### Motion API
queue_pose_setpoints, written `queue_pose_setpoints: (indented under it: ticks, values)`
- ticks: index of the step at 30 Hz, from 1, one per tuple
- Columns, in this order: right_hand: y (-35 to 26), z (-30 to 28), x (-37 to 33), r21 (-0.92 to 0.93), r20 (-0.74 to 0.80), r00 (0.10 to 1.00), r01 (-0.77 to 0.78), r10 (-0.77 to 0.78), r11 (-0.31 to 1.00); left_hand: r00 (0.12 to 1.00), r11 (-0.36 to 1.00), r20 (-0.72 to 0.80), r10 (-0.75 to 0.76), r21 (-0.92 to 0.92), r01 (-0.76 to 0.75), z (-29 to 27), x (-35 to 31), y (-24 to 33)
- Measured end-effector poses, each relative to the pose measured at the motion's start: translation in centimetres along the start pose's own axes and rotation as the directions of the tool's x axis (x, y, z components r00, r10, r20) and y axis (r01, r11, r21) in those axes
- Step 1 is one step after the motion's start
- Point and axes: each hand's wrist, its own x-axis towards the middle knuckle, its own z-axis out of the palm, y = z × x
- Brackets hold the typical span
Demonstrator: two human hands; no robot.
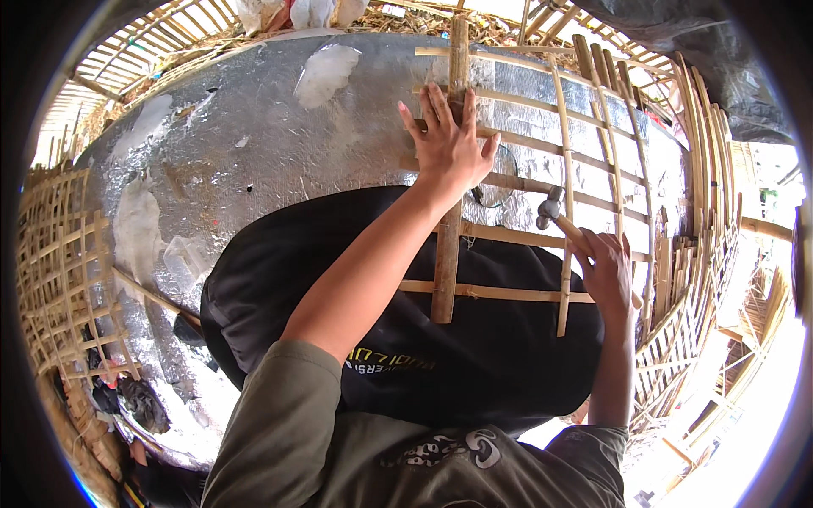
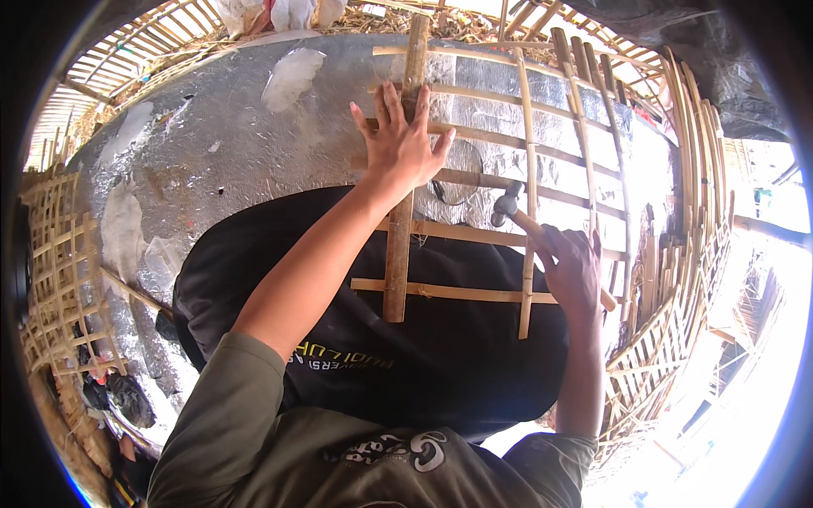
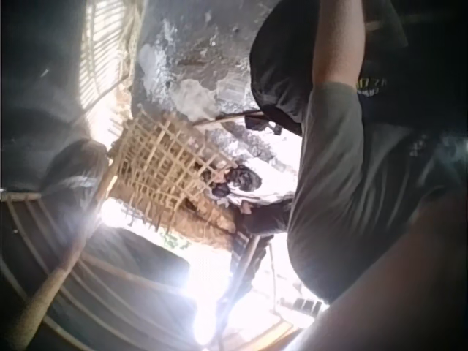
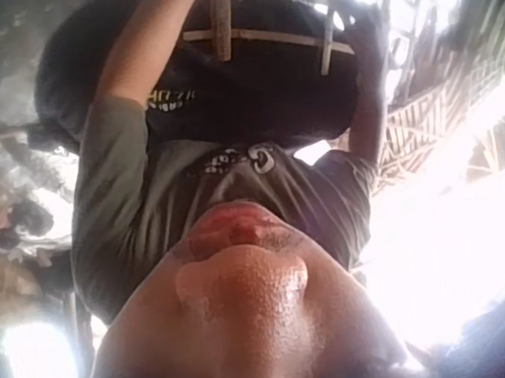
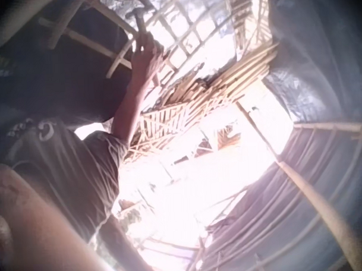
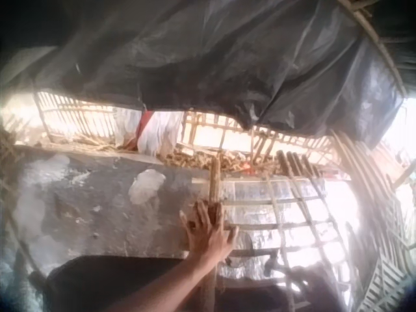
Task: The person constructs a wooden lattice by positioning thin bamboo slats and securing them together with a hammer and small nails.
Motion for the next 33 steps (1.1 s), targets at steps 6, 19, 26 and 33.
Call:
queue_pose_setpoints:
  ticks: [6, 19, 26, 33]
  values:
    - [0.0, -1.5, 0.8, 0.065, -0.243, 0.969, 0.069, -0.051, 0.995, 1.0, 1.0, 0.026, -0.012, 0.008, 0.012, 0.2, -0.3, 0.4]
    - [-7.0, -3.3, 13.5, 0.202, -0.12, 0.987, 0.131, -0.108, 0.971, 0.999, 0.999, 0.007, -0.036, 0.011, 0.036, -0.2, -0.1, 0.4]
    - [-8.2, -0.9, 17.0, -0.249, -0.186, 0.9, 0.344, -0.393, 0.905, 0.999, 0.999, 0.013, -0.037, 0.001, 0.037, -0.5, -0.4, 0.3]
    - [-7.7, -0.8, 21.0, 0.205, -0.074, 0.949, 0.314, -0.305, 0.927, 0.999, 0.999, -0.004, -0.04, -0.021, 0.04, -0.5, -0.3, 0.3]
